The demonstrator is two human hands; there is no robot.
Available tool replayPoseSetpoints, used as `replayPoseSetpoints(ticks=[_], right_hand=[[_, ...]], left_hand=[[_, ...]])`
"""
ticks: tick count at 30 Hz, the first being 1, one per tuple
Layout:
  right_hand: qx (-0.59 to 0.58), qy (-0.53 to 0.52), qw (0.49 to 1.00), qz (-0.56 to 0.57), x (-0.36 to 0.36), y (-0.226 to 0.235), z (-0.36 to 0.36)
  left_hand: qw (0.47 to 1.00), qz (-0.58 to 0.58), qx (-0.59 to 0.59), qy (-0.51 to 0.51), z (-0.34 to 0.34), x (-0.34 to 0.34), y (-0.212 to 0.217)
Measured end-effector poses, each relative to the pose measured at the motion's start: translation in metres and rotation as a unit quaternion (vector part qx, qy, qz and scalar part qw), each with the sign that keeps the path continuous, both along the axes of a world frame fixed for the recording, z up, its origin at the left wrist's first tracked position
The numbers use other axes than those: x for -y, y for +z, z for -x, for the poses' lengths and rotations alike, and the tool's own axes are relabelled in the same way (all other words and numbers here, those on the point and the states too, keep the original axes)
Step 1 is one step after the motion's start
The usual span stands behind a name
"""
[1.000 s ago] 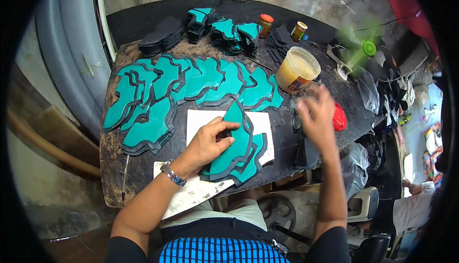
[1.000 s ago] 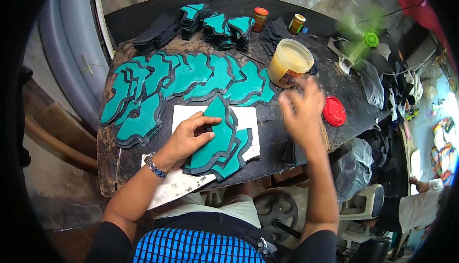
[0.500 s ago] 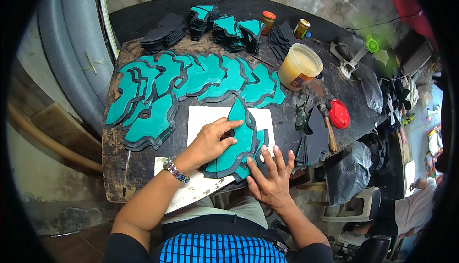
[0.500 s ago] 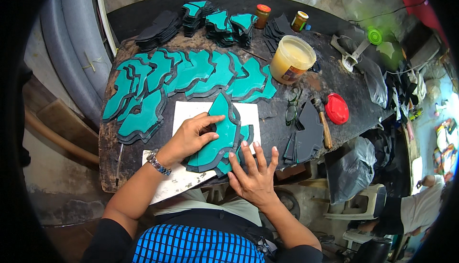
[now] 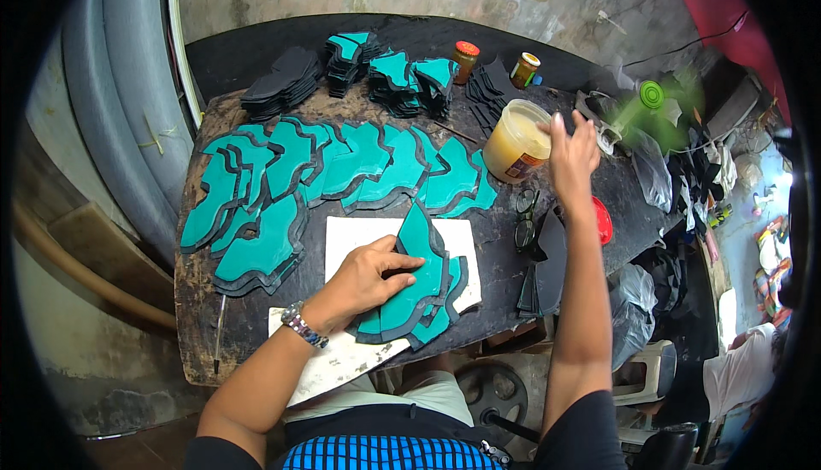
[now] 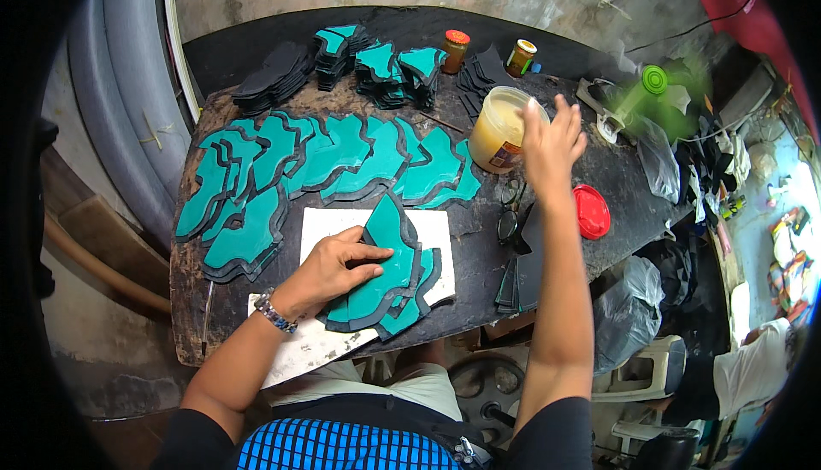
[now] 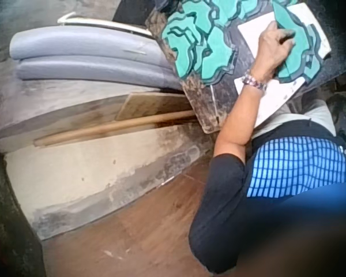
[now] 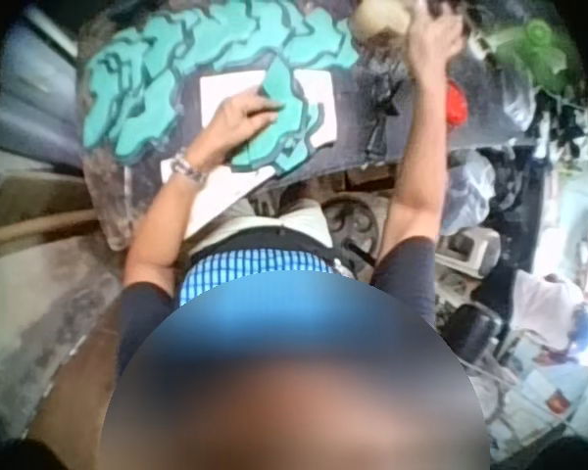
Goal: The person repeatedly picks a green rubber piece and a black rubber piece, aligns them by hand, and presses them together on a white template. The person places each assembled pair onto a growing stack on the table.
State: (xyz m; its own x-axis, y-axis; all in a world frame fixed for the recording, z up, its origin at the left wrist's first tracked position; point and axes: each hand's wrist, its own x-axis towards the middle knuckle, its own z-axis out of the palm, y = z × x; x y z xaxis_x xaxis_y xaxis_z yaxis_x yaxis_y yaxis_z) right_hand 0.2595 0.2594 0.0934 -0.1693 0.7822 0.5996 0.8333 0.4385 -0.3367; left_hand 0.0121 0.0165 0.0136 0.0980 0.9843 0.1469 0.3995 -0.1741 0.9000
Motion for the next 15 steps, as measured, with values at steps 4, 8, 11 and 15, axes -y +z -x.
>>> replayPoseSetpoints(ticks=[4,8,11,15], right_hand=[[0.139,-0.094,0.966,0.195,-0.064,0.021,0.010],[0.111,-0.070,0.979,0.152,-0.054,0.036,0.010],[0.081,-0.033,0.991,0.104,-0.024,0.042,-0.004],[0.167,0.038,0.985,0.025,0.069,0.003,-0.006]], left_hand=[[0.998,0.002,-0.013,-0.054,0.011,0.003,0.003],[0.997,-0.005,-0.046,-0.054,0.010,0.007,0.001],[0.999,-0.022,-0.049,0.007,-0.001,0.008,-0.002],[0.997,-0.051,-0.052,0.023,-0.009,0.006,-0.004]])
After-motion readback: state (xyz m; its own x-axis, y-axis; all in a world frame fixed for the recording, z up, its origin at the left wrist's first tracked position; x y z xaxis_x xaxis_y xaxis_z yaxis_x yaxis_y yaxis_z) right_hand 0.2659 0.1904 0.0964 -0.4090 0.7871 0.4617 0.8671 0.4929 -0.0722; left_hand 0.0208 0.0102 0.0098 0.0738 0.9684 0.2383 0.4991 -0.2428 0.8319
